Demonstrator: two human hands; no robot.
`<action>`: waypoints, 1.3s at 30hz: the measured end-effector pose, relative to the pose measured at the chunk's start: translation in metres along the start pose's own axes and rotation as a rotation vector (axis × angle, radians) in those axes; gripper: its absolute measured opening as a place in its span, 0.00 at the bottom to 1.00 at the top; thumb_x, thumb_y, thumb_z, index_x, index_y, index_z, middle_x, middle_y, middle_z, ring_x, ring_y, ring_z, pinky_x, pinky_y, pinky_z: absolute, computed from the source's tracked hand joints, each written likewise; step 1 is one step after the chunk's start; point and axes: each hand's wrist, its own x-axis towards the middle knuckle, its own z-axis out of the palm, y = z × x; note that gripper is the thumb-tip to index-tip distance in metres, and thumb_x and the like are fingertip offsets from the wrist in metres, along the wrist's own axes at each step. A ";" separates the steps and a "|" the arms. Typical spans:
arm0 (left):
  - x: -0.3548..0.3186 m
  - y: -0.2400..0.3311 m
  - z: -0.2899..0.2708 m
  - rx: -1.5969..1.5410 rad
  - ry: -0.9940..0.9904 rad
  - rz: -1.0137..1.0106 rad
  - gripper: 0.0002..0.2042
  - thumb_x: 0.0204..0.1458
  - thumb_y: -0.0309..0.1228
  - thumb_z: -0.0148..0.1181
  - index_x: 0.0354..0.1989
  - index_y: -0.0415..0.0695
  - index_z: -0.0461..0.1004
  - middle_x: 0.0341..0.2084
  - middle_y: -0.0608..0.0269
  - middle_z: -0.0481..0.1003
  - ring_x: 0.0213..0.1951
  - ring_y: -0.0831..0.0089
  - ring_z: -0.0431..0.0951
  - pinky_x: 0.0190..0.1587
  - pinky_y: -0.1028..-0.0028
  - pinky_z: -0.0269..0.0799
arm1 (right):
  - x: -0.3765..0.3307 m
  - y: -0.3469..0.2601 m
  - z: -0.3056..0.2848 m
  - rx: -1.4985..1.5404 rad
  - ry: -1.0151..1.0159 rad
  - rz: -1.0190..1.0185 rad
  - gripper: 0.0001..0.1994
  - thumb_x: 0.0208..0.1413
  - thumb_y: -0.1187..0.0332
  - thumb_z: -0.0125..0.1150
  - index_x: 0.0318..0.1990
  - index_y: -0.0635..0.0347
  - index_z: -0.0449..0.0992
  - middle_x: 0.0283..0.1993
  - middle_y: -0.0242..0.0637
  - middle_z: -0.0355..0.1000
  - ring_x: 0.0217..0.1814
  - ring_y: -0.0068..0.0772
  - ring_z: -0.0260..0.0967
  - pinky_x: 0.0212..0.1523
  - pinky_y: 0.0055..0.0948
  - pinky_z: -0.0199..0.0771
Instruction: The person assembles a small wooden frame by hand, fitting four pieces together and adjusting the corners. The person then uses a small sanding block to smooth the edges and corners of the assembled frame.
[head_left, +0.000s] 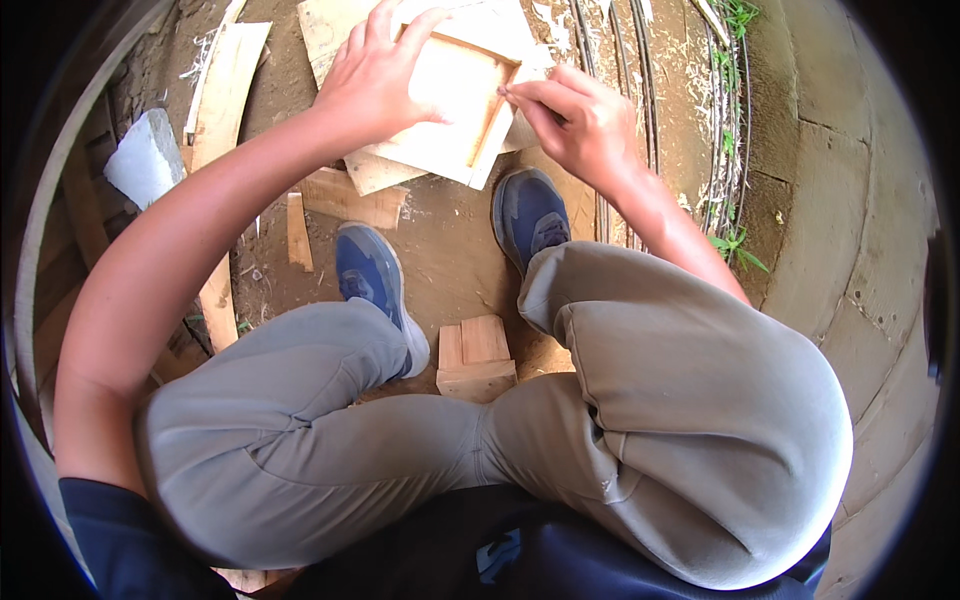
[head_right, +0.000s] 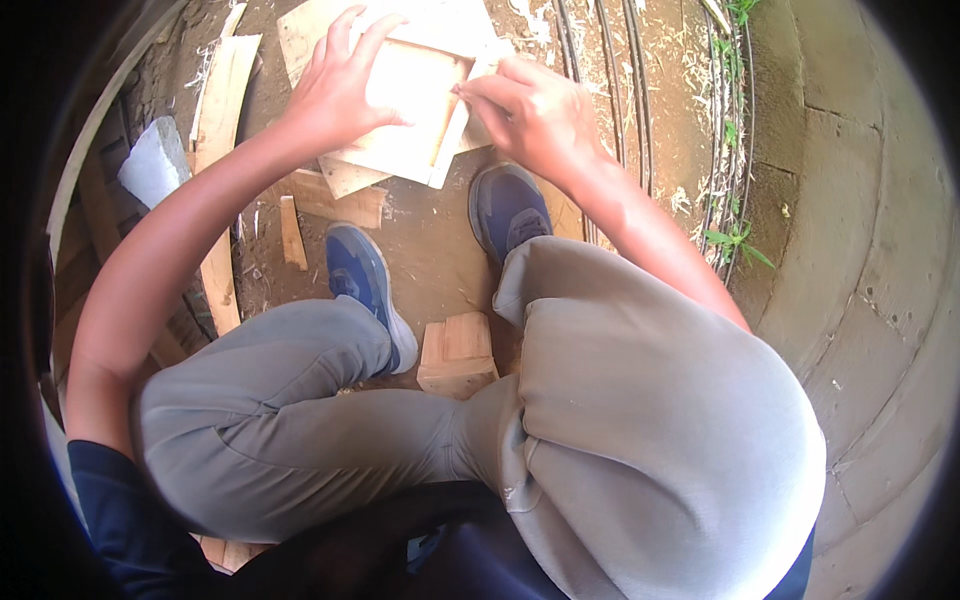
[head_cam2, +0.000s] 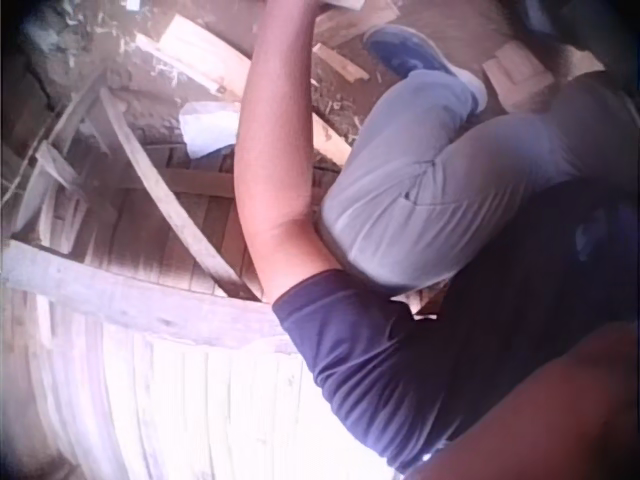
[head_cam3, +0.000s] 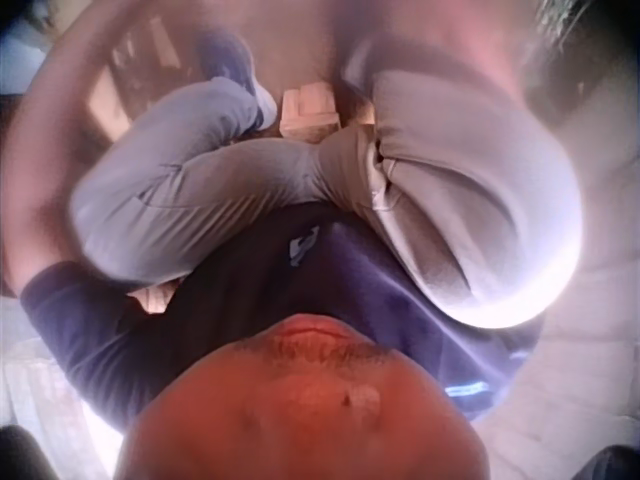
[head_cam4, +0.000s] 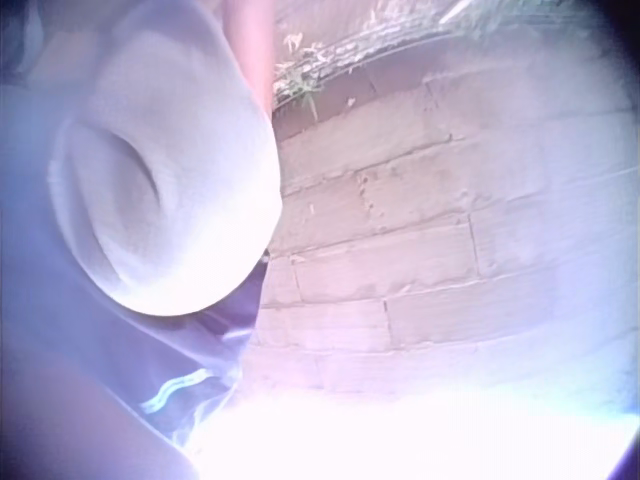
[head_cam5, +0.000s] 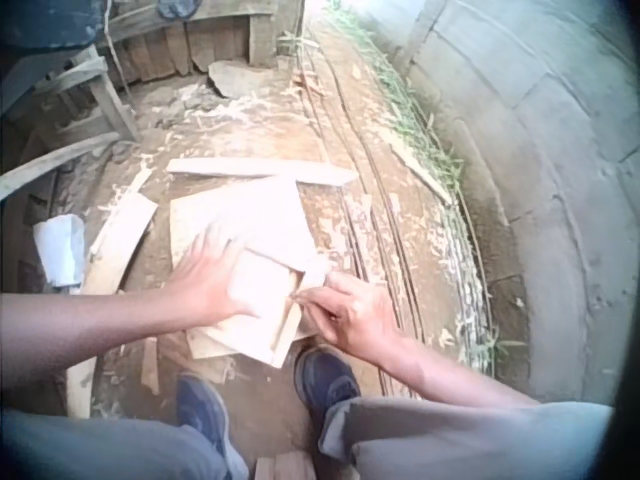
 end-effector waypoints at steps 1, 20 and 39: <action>-0.002 -0.001 0.002 0.003 0.022 0.006 0.55 0.37 0.50 0.81 0.73 0.45 0.55 0.71 0.35 0.50 0.71 0.35 0.54 0.72 0.47 0.58 | -0.004 -0.002 0.001 0.034 -0.005 0.064 0.05 0.55 0.69 0.72 0.39 0.49 0.87 0.27 0.31 0.72 0.26 0.34 0.73 0.27 0.33 0.75; 0.000 0.000 -0.003 0.031 -0.020 -0.004 0.56 0.37 0.52 0.80 0.73 0.41 0.55 0.70 0.32 0.53 0.72 0.35 0.51 0.73 0.47 0.54 | -0.003 -0.001 -0.005 0.118 -0.027 0.110 0.04 0.58 0.68 0.71 0.39 0.54 0.88 0.25 0.35 0.74 0.24 0.31 0.71 0.26 0.32 0.71; 0.000 -0.003 0.006 0.063 -0.007 0.017 0.57 0.37 0.53 0.79 0.74 0.39 0.54 0.71 0.30 0.51 0.73 0.34 0.50 0.74 0.46 0.52 | -0.017 0.001 0.000 -0.064 0.088 -0.027 0.06 0.53 0.71 0.75 0.39 0.53 0.87 0.24 0.32 0.71 0.23 0.31 0.71 0.25 0.31 0.72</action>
